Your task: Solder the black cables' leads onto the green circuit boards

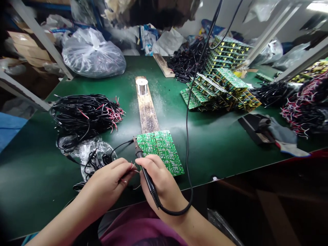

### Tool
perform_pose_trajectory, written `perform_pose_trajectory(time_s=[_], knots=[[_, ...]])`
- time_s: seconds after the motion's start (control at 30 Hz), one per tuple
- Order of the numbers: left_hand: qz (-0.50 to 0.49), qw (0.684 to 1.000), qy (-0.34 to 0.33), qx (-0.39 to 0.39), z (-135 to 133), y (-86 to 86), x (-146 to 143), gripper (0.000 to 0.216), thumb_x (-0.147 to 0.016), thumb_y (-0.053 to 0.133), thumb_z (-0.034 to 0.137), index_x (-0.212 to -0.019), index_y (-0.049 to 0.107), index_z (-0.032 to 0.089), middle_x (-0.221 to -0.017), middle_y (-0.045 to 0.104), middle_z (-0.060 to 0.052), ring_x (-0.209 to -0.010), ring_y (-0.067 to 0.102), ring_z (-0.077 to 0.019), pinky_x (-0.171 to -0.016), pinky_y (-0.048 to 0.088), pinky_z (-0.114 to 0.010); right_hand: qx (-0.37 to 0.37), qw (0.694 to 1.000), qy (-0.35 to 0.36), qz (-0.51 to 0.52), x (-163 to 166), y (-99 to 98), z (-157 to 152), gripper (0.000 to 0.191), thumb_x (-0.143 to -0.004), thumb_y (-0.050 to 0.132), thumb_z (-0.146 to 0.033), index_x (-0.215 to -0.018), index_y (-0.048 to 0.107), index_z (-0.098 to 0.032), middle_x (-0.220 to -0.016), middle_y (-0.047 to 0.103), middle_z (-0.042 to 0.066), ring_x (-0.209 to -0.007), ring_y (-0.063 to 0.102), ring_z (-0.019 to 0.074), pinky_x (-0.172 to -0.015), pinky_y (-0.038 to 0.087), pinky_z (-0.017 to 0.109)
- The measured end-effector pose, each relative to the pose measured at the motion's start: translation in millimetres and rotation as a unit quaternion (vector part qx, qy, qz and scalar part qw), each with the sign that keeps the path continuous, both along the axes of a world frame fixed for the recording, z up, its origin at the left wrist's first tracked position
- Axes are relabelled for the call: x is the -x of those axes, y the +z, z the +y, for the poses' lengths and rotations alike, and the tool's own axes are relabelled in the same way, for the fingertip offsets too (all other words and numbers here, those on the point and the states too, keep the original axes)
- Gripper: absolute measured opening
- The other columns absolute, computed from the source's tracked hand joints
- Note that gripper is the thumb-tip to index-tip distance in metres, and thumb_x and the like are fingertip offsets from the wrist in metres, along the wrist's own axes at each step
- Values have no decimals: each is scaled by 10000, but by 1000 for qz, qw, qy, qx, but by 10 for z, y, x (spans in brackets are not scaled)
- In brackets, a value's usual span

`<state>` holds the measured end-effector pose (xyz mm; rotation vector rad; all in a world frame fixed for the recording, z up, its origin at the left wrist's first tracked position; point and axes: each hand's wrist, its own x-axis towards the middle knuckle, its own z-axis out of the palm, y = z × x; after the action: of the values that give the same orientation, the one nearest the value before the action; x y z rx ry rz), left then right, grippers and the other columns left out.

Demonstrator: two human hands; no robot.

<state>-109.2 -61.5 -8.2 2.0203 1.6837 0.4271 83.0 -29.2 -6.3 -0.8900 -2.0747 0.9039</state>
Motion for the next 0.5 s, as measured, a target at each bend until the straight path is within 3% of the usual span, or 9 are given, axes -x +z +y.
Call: perform_pose_trajectory(time_s=[0.27, 0.5], knots=[[-2, 997, 53, 57, 132, -67, -62, 211, -1034, 454, 280, -922, 621, 218, -910, 653, -19, -859, 635, -203, -764, 448, -335, -30, 993, -114, -32, -379, 92, -75, 334, -954, 613, -110, -1233, 604, -292, -1203, 616, 55, -1108, 627, 210, -970, 549, 370], [-10, 994, 81, 72, 142, -74, -80, 216, -1001, 502, 336, -851, 627, 244, -802, 652, 10, -747, 608, -184, -650, 388, -300, -20, 979, -167, -112, -747, 181, -294, 195, -958, 634, -279, -1144, 667, -326, -994, 752, -13, -857, 740, 167, -820, 622, 276]])
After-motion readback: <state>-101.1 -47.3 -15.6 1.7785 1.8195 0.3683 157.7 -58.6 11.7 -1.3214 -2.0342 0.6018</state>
